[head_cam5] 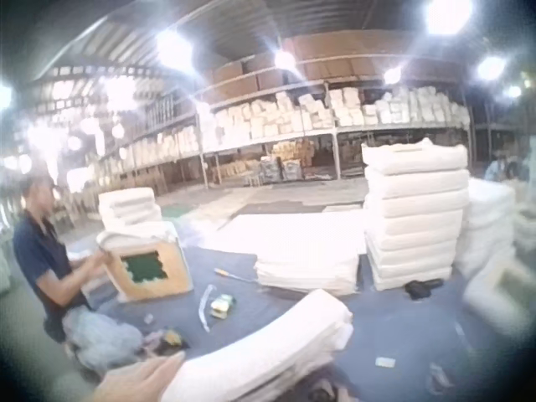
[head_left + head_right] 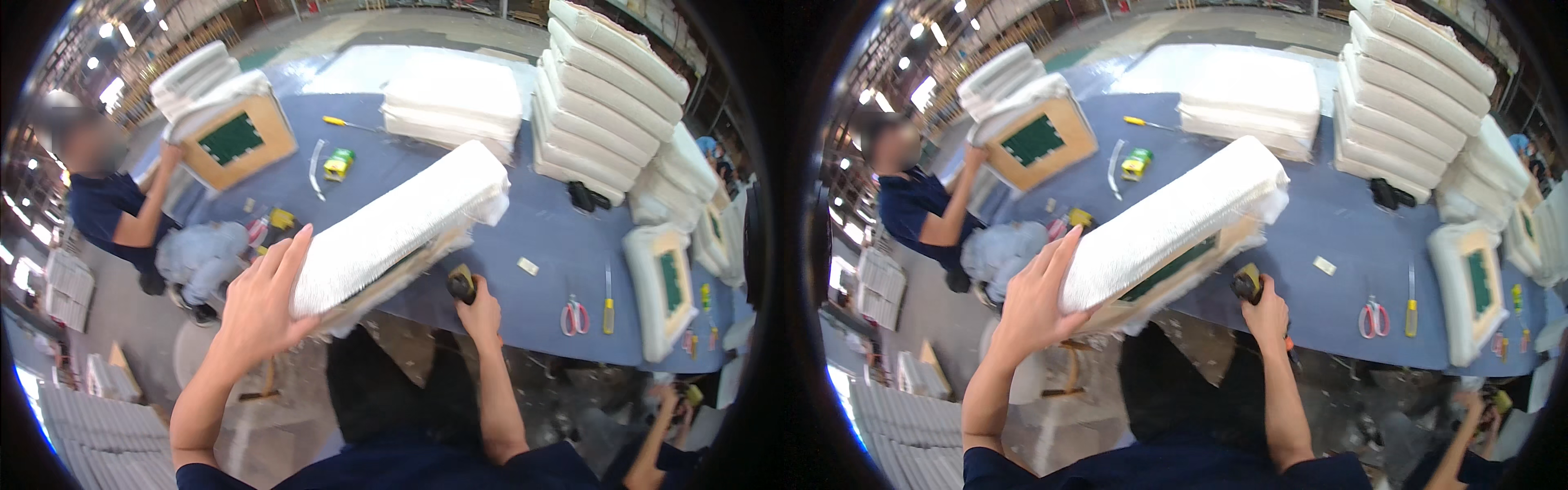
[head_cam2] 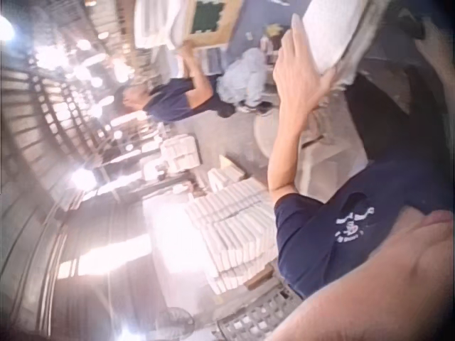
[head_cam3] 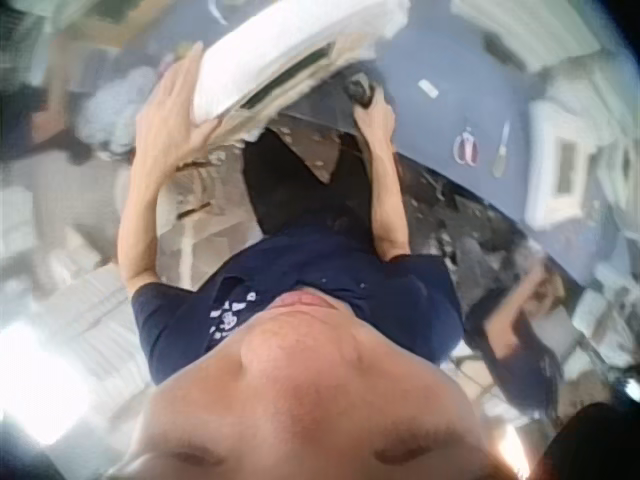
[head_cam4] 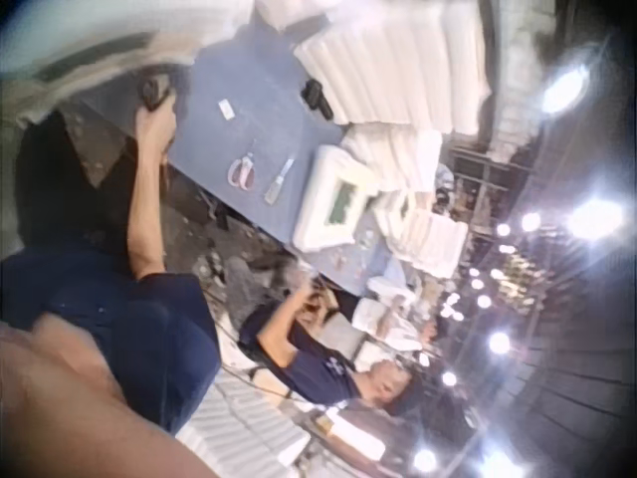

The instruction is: The person wraps white fabric around rectangular foam blocks and secures it with a staple gun. They repeatedly trim excess fabric with scissors, fold edges, and staple the fabric to the foam. Finished cushions are stacked on the table.

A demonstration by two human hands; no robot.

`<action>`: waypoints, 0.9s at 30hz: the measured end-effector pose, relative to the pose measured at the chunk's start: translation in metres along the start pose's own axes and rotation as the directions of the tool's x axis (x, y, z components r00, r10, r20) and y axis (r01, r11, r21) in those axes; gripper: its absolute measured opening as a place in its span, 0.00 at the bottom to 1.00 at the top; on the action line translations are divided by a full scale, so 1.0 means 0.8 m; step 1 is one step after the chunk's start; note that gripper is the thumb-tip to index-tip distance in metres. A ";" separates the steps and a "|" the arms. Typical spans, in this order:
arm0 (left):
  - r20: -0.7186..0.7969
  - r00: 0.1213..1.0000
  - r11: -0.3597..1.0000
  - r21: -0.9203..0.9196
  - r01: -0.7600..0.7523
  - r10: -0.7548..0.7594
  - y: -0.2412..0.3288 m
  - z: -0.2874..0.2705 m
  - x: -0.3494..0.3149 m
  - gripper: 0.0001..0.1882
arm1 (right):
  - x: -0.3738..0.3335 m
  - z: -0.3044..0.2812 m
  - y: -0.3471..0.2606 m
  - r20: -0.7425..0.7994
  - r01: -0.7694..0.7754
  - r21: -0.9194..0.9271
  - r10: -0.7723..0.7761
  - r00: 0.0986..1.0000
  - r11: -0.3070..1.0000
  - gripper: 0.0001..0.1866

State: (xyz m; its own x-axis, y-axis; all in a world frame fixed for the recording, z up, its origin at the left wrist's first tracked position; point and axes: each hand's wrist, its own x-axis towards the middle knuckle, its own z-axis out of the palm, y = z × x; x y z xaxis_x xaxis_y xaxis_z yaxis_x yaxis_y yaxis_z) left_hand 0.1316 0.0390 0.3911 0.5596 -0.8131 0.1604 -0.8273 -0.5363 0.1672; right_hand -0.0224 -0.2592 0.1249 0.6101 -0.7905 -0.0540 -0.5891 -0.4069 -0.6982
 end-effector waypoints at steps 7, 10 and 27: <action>-0.033 0.998 0.998 0.034 -0.056 0.058 0.101 0.054 -0.069 0.62 | -0.030 -0.031 0.037 -0.503 0.318 0.333 -0.117 0.856 0.888 0.38; -0.022 0.998 0.998 0.005 -0.065 0.065 0.111 0.063 -0.082 0.59 | -0.095 -0.078 -0.059 -0.600 0.756 0.052 -0.585 0.546 0.652 0.40; -0.170 0.985 0.998 0.058 -0.034 0.043 0.015 0.014 0.000 0.54 | 0.164 -0.098 0.085 -0.372 0.383 -0.424 -0.544 0.753 0.821 0.32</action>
State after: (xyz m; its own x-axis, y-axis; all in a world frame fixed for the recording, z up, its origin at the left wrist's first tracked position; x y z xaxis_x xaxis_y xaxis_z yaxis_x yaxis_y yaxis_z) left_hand 0.1213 0.0296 0.3819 0.5237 -0.7852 0.3304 -0.8472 -0.5209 0.1050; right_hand -0.0246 -0.4266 0.1263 0.5824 -0.5439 0.6041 -0.4743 -0.8309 -0.2908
